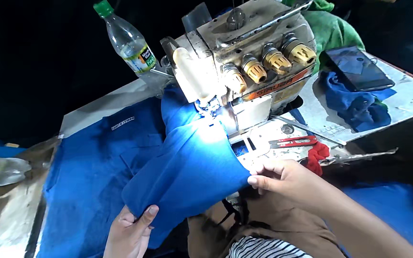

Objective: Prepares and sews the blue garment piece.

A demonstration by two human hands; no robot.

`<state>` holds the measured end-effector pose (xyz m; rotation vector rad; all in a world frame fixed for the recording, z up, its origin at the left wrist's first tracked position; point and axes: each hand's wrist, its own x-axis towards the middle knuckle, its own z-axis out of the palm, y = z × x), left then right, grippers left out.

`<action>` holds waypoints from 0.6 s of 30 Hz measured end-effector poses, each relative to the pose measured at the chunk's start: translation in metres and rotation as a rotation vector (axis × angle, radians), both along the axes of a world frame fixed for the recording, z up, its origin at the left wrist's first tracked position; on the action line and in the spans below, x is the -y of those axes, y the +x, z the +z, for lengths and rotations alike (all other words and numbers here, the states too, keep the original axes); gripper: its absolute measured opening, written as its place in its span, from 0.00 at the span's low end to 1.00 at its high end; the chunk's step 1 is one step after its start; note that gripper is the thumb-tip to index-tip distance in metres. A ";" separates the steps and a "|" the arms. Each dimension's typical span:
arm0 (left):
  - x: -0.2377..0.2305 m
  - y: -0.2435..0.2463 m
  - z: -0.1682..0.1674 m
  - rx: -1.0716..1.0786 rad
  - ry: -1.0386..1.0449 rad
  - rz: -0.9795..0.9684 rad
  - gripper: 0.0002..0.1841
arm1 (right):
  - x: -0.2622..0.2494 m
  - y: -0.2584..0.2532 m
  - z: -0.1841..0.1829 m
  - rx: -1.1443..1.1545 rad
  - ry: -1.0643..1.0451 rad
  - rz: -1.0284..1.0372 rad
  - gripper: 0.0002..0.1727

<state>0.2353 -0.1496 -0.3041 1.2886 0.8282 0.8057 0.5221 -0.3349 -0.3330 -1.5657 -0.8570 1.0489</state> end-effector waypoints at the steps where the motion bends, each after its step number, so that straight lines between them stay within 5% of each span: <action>1: -0.001 0.000 0.001 -0.010 0.015 0.002 0.16 | 0.001 0.001 0.000 -0.013 0.000 -0.003 0.08; 10: 0.000 0.015 0.011 -0.185 0.262 0.093 0.16 | -0.007 -0.001 0.004 -0.269 0.027 -0.006 0.06; 13: 0.006 0.023 0.003 0.019 0.041 0.036 0.11 | -0.009 -0.004 0.004 -0.298 0.023 0.048 0.12; 15: 0.021 0.041 0.008 0.059 -0.126 0.118 0.12 | -0.005 -0.008 0.004 -0.241 0.019 0.083 0.06; 18: 0.027 0.053 0.002 -0.063 0.042 0.102 0.18 | 0.000 -0.013 0.000 -0.236 0.071 0.059 0.05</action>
